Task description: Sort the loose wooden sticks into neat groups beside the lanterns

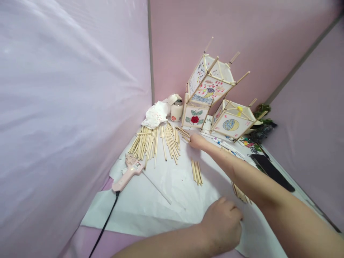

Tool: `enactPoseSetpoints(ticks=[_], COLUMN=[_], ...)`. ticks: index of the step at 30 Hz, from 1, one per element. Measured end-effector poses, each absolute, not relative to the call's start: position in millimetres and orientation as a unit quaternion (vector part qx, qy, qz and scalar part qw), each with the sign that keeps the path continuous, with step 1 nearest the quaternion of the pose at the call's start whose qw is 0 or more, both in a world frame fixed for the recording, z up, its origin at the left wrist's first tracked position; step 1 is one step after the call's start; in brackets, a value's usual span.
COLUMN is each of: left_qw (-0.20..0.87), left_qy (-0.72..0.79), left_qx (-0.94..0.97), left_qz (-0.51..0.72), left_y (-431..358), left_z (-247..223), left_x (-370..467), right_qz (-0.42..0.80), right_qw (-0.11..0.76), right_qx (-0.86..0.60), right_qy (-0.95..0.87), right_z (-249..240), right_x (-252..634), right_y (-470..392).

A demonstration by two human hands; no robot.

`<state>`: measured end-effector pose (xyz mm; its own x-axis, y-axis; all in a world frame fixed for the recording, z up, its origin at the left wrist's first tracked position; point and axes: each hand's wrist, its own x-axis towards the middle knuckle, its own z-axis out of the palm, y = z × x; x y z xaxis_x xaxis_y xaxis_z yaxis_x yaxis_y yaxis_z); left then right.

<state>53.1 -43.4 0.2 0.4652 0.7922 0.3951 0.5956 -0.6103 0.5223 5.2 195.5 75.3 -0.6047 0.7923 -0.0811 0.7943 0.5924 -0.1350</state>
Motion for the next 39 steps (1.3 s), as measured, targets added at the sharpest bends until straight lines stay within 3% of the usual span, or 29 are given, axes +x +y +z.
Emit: enactPoseSetpoints(ticks=[4, 9, 12, 18, 23, 30, 39], left_qw=[0.168, 0.183, 0.180, 0.167, 0.160, 0.149, 0.137], left_qy=[0.404, 0.410, 0.412, 0.406, 0.402, 0.402, 0.407], left_qx=[0.839, 0.833, 0.831, 0.835, 0.834, 0.837, 0.843], left_qz=[0.324, 0.324, 0.326, 0.333, 0.342, 0.340, 0.324], left_y=[-45, -45, -45, -45, -45, -42, -42], left_z=[3, 0, -1, -2, -3, -8, -11], left_x=[51, 52, 53, 52, 52, 55, 56], right_qz=[-0.047, 0.049, 0.052, 0.048, 0.019, 0.052, 0.045], right_qw=[0.009, 0.046, 0.052, -0.031, 0.007, 0.002, 0.010], right_qx=[0.395, 0.162, 0.113, 0.263, 0.459, 0.506, 0.434], right_qy=[0.918, 0.985, 0.991, 0.963, 0.888, 0.861, 0.900], right_z=[84, 84, 79, 84, 76, 69, 61], right_x=[55, 114, 126, 90, 51, 39, 9], right_y=[171, 142, 133, 157, 203, 237, 237])
